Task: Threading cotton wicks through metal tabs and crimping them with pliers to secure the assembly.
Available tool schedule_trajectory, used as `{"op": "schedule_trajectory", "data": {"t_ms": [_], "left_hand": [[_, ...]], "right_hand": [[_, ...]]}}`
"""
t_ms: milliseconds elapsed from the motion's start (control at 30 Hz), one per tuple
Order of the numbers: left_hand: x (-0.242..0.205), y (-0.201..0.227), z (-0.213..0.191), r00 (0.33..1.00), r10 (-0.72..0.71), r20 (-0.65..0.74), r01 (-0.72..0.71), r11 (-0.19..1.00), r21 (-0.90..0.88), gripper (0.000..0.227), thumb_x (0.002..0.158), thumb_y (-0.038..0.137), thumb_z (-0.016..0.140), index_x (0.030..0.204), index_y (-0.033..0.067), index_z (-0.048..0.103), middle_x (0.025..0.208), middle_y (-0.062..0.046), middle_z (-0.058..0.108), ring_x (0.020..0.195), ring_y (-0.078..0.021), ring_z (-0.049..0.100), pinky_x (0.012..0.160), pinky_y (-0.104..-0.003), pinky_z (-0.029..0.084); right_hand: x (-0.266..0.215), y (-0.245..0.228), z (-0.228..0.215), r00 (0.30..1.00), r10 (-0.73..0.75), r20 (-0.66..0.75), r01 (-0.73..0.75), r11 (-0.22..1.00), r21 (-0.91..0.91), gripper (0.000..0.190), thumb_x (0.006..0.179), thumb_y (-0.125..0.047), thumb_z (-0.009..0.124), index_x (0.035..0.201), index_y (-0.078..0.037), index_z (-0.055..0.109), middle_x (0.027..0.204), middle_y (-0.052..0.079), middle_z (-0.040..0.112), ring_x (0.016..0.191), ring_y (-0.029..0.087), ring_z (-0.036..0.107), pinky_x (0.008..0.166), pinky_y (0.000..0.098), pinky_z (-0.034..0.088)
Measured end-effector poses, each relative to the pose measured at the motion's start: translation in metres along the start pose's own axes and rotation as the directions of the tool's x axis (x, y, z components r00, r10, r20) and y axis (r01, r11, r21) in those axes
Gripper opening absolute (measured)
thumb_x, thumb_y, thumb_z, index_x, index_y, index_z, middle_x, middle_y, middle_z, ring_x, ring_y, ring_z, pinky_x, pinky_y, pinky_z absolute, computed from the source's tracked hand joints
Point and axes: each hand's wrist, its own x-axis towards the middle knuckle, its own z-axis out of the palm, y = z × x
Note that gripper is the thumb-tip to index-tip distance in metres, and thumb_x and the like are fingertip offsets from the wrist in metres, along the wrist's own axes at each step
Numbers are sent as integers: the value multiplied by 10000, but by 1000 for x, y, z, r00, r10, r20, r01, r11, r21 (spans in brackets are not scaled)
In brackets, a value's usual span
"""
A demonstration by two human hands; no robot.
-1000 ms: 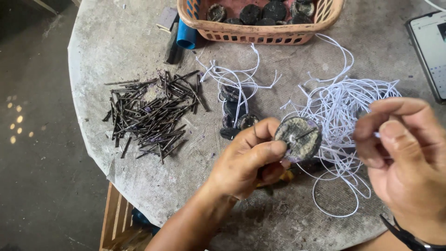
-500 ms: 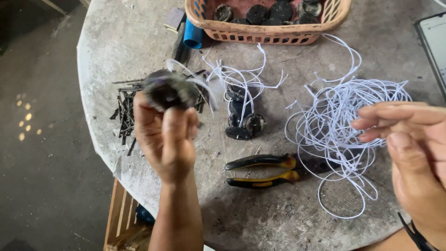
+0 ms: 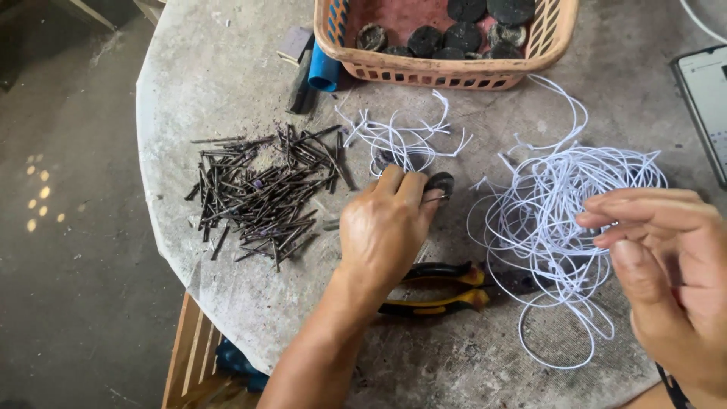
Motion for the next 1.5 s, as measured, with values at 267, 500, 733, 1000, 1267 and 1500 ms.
{"op": "schedule_trajectory", "data": {"t_ms": [267,500,733,1000,1267,1500], "left_hand": [[4,-10,-13,994,-73,-77,72,997,-10,342,819,431,522,766,99,455,670,-81,504,502,-262,533,353,-362,399],[3,-6,-27,991,-114,-72,102,982,-157,404,887,403,254,872,59,465,700,-93,510,518,-207,504,369,-310,393],[1,-6,-31,977,-70,-201,12,960,-280,84,849,116,399,849,34,419,717,-111,478,589,-263,482,500,-359,393],[-2,-5,-35,969,-23,-245,-48,959,-281,106,778,73,468,879,59,437,753,-87,481,636,-257,464,539,-369,378],[-4,0,-45,911,46,-411,-181,938,-296,27,838,78,503,862,90,505,706,-70,431,634,-267,480,535,-381,378],[-6,11,-35,911,145,-386,-294,885,-362,16,843,35,484,841,44,471,690,-93,447,597,-275,456,540,-382,377]], "right_hand": [[72,4,-14,870,-149,470,418,729,-543,316,826,-235,459,997,7,569,917,129,615,841,220,596,738,319,491],[197,31,24,922,46,384,347,340,-874,206,928,-304,500,1047,-173,606,866,21,625,658,258,624,530,405,509],[247,76,68,812,482,330,336,77,-939,356,747,-313,561,1089,-220,530,959,58,633,936,242,573,620,398,533],[214,16,66,928,233,290,119,553,-824,460,738,-222,519,1186,-117,506,1065,209,515,892,348,530,627,517,474],[95,-7,22,767,103,633,-375,872,313,540,732,-142,539,1226,14,387,1118,172,550,867,201,578,602,229,514],[58,-6,12,820,183,543,-419,838,351,573,725,-83,537,1240,96,363,1005,160,528,781,163,543,621,243,521]]}}
